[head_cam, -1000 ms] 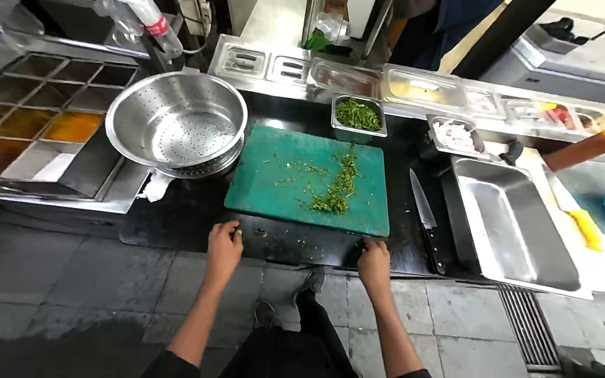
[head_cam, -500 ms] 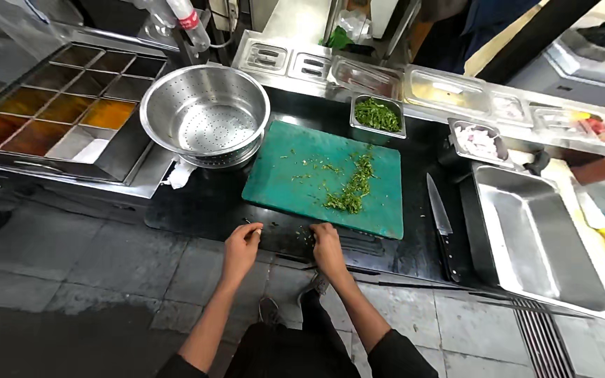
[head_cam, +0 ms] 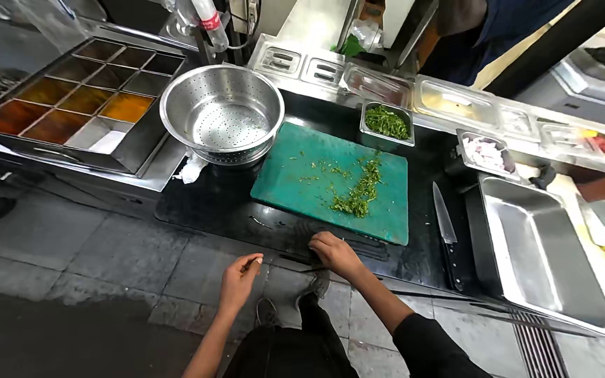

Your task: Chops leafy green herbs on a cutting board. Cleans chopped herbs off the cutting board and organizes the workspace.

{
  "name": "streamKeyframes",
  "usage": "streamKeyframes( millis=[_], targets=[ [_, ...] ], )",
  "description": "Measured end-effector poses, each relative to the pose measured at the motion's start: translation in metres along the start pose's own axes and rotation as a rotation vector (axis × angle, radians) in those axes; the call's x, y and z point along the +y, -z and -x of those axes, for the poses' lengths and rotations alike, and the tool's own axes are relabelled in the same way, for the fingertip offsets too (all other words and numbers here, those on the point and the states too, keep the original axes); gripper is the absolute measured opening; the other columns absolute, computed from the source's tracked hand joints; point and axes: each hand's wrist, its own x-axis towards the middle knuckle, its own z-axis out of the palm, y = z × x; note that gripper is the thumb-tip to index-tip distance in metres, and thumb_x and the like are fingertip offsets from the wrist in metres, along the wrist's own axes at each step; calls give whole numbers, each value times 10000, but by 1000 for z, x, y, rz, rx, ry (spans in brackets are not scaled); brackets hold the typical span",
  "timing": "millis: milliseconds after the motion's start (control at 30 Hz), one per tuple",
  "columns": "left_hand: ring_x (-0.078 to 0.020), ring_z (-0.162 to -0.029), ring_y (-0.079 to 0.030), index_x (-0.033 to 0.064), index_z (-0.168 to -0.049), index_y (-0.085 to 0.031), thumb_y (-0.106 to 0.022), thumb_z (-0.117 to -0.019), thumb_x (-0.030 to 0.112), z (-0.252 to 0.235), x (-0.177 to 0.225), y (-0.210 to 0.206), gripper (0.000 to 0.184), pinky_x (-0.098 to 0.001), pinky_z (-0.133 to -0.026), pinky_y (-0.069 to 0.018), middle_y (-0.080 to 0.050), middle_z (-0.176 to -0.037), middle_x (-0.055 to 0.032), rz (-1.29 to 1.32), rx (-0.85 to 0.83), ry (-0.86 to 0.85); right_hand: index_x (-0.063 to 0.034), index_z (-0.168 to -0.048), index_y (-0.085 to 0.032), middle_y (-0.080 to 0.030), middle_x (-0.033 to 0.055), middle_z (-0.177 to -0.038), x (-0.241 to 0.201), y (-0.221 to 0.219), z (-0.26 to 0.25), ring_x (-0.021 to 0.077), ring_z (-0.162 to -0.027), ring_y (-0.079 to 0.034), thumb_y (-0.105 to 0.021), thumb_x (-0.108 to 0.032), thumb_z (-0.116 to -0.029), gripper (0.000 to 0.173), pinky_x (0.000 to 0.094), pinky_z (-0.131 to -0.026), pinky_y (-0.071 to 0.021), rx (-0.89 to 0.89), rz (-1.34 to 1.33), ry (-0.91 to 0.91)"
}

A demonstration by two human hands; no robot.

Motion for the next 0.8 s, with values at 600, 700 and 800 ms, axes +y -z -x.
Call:
streamKeyframes(
  millis=[600, 700, 800],
  targets=[
    [-143, -833, -715, -17, -1133, -723, -593, -1023, 100, -23, 10, -22, 207, -306, -802, -603, -733, -1002, -109, 21, -124, 1, -30, -1248, -701, -681, 143, -1284, -24, 2, 14, 290, -1261, -629, -626, -166, -1027, 270, 438, -1089, -507, 7, -103, -387],
    [-122, -819, -711, -14, -1118, -727, -567, -1036, 122, -19, 12, -23, 225, -284, -797, -598, -732, -968, -91, 54, -146, 16, -45, -1116, -754, -721, 109, -1211, -6, -6, 34, 247, -1232, -662, -643, -98, -997, 171, 382, -1075, -530, 83, -30, -148],
    [-115, -806, -716, -32, -1087, -711, -426, -1097, 169, -10, 9, -17, 349, -271, -792, -604, -738, -918, -63, 226, -144, 119, -52, -1062, -765, -750, 94, -1145, 9, 1, 60, 227, -1169, -700, -606, -1, -970, 191, 349, -1040, -555, 118, 6, -54]
  ],
)
